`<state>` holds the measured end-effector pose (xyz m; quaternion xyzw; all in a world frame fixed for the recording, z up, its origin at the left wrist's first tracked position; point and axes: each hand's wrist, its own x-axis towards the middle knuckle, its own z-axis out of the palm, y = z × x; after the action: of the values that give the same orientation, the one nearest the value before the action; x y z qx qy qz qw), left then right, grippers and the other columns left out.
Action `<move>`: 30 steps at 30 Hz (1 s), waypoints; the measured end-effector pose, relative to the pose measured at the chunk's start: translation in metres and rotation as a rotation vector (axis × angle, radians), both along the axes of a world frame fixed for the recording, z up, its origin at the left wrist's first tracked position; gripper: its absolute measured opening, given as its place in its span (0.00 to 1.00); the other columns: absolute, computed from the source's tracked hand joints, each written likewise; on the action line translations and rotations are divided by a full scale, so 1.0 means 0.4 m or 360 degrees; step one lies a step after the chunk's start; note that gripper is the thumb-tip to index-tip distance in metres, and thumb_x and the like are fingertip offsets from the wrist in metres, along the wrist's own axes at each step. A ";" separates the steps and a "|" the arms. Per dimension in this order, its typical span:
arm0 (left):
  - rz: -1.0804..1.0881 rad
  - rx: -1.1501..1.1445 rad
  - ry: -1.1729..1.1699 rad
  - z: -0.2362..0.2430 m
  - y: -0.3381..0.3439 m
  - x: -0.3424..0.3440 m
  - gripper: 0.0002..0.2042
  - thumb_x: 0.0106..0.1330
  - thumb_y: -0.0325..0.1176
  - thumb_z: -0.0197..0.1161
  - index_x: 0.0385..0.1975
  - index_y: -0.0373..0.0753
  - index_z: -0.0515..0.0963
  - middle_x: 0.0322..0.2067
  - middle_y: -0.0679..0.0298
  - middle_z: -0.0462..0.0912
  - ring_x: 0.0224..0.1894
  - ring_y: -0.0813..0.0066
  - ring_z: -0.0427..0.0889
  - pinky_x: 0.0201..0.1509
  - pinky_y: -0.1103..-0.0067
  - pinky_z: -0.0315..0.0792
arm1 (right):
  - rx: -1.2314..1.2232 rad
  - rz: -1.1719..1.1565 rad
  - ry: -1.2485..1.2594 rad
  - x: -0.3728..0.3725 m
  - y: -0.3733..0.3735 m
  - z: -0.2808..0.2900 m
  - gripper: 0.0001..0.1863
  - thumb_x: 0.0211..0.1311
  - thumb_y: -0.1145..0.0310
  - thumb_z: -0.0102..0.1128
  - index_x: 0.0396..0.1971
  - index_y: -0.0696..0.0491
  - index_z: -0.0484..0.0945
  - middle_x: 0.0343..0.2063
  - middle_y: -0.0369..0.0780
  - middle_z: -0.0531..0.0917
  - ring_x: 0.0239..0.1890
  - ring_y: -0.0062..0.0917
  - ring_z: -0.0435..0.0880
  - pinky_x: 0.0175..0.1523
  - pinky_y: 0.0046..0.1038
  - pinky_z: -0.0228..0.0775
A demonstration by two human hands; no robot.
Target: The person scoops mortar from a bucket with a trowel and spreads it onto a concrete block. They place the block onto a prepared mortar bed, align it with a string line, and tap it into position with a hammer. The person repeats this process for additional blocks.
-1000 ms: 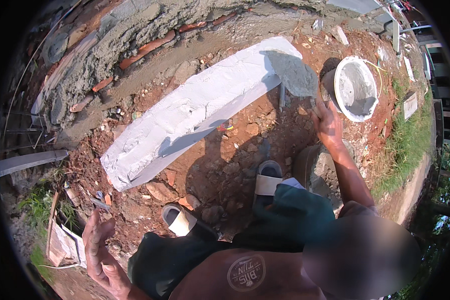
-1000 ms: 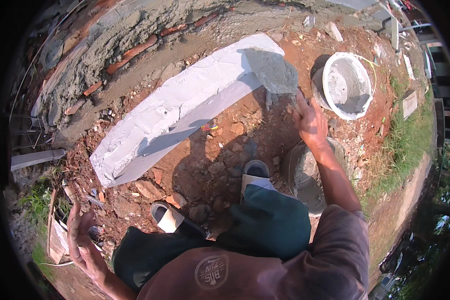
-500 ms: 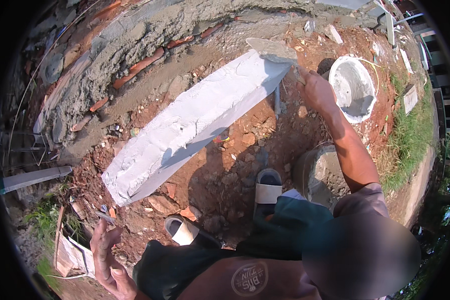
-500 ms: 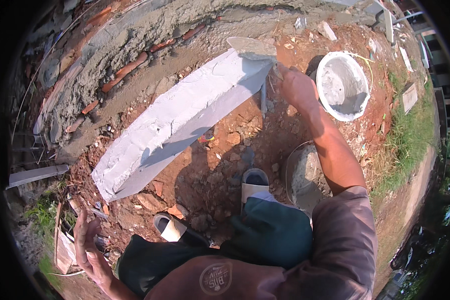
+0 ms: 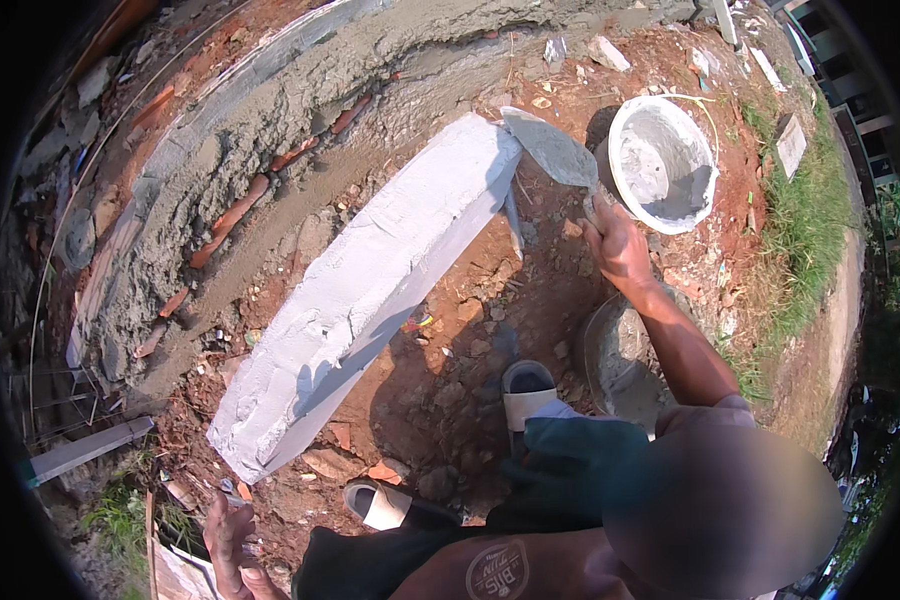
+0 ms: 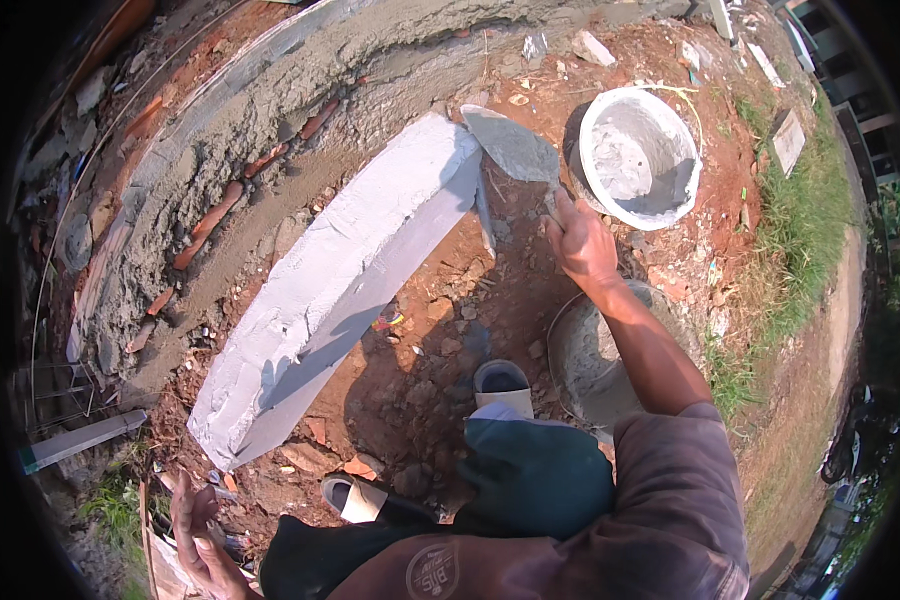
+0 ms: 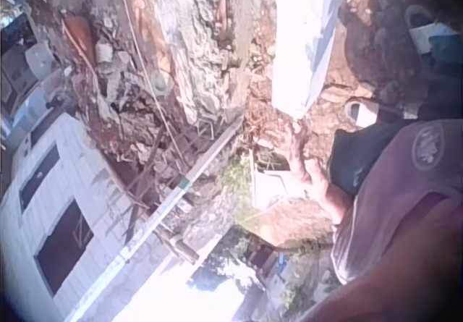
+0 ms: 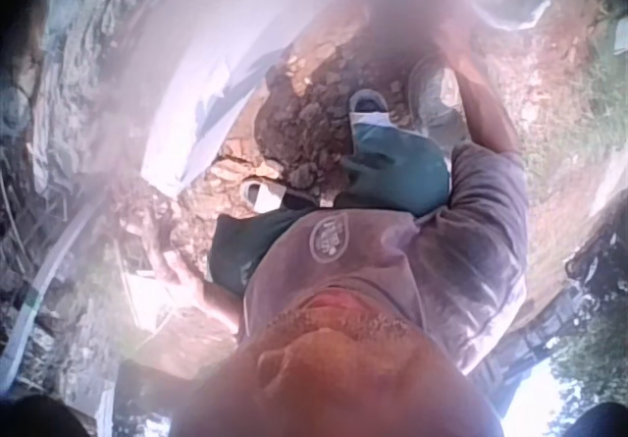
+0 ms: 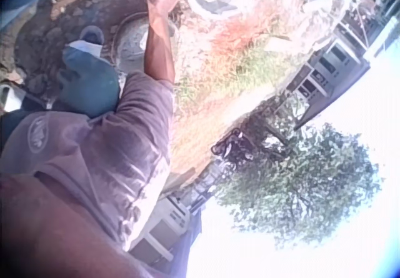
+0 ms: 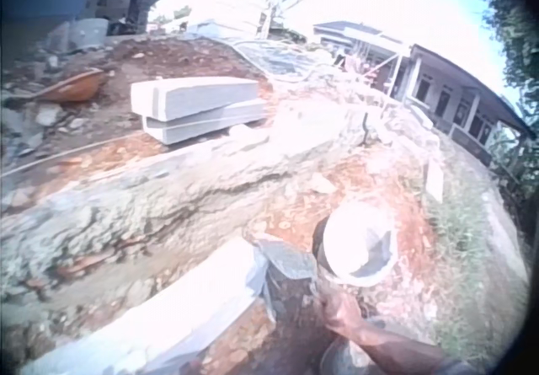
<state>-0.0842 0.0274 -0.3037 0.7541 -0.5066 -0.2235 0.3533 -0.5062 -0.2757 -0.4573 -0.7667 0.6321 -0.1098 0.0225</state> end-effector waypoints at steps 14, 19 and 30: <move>0.0320 0.0252 0.0213 -0.036 -0.084 -0.029 0.28 0.68 0.50 0.49 0.58 0.32 0.65 0.54 0.49 0.71 0.54 0.62 0.71 0.58 0.69 0.63 | 0.0409 -0.0760 0.0438 -0.444 -0.090 0.168 0.22 0.64 0.55 0.46 0.40 0.61 0.75 0.38 0.54 0.80 0.43 0.46 0.80 0.50 0.41 0.71; 0.0878 0.0491 -0.0025 -0.073 -0.042 -0.012 0.25 0.68 0.46 0.51 0.56 0.32 0.69 0.54 0.52 0.73 0.54 0.63 0.71 0.59 0.69 0.62 | 0.0841 -0.0601 0.0722 -0.377 -0.276 0.114 0.20 0.64 0.56 0.47 0.40 0.59 0.78 0.40 0.51 0.81 0.46 0.39 0.81 0.49 0.37 0.72; 0.0231 0.0241 -0.0056 -0.036 -0.075 -0.011 0.33 0.67 0.58 0.44 0.55 0.31 0.69 0.53 0.52 0.73 0.47 0.67 0.76 0.47 0.75 0.70 | 0.1081 -0.0951 -0.1714 -0.488 -0.100 0.157 0.19 0.68 0.54 0.42 0.37 0.56 0.73 0.22 0.39 0.79 0.18 0.21 0.76 0.18 0.21 0.70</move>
<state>-0.0886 -0.0026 -0.3183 0.8172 -0.4384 -0.2216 0.3016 -0.7013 -0.3157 -0.3945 -0.3498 0.7159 -0.2721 0.5395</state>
